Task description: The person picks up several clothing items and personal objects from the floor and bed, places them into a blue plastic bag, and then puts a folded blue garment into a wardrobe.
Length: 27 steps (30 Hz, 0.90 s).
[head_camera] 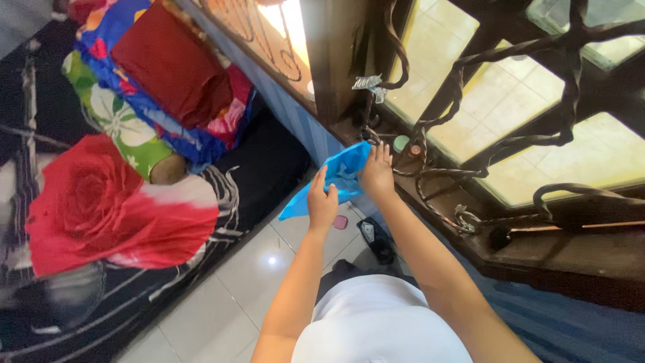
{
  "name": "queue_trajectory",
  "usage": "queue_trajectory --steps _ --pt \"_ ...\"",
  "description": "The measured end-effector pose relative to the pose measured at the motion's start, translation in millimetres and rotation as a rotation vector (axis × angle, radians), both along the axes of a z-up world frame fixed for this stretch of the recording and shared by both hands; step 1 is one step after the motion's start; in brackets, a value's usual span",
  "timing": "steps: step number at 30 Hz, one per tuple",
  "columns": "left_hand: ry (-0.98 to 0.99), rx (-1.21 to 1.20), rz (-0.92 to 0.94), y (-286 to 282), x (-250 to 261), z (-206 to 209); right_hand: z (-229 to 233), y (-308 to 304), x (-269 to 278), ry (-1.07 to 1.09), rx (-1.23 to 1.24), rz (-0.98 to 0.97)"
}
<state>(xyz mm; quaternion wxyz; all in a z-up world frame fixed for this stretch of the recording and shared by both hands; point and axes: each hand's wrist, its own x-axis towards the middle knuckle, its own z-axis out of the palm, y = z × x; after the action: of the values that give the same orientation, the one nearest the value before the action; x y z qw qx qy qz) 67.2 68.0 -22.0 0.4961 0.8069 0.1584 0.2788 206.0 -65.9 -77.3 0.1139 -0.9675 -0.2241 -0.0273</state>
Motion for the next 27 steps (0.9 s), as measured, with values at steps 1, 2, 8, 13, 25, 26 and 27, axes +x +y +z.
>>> queue_trajectory --steps 1,2,8,13,25,26,27 --pt "0.000 0.002 -0.017 5 4 -3 4 -2 -1 0.005 0.151 0.029" --pt "-0.035 0.081 -0.023 9 8 -5 8 -4 -3 0.007 0.302 0.059" --pt "0.128 0.048 -0.090 19 26 5 14 -10 -20 0.117 0.346 -0.153" --pt "0.546 0.191 -0.180 -7 46 41 8 -34 -36 -0.078 0.454 -0.063" --pt "-0.035 0.634 -0.781 -35 142 -59 44 -79 -60 -0.127 0.360 -0.145" --pt "-0.018 0.744 -0.824 -34 152 -67 46 -81 -60 -0.113 0.335 -0.154" --pt "-0.003 0.854 -0.864 -35 160 -73 48 -83 -60 -0.118 0.334 -0.165"
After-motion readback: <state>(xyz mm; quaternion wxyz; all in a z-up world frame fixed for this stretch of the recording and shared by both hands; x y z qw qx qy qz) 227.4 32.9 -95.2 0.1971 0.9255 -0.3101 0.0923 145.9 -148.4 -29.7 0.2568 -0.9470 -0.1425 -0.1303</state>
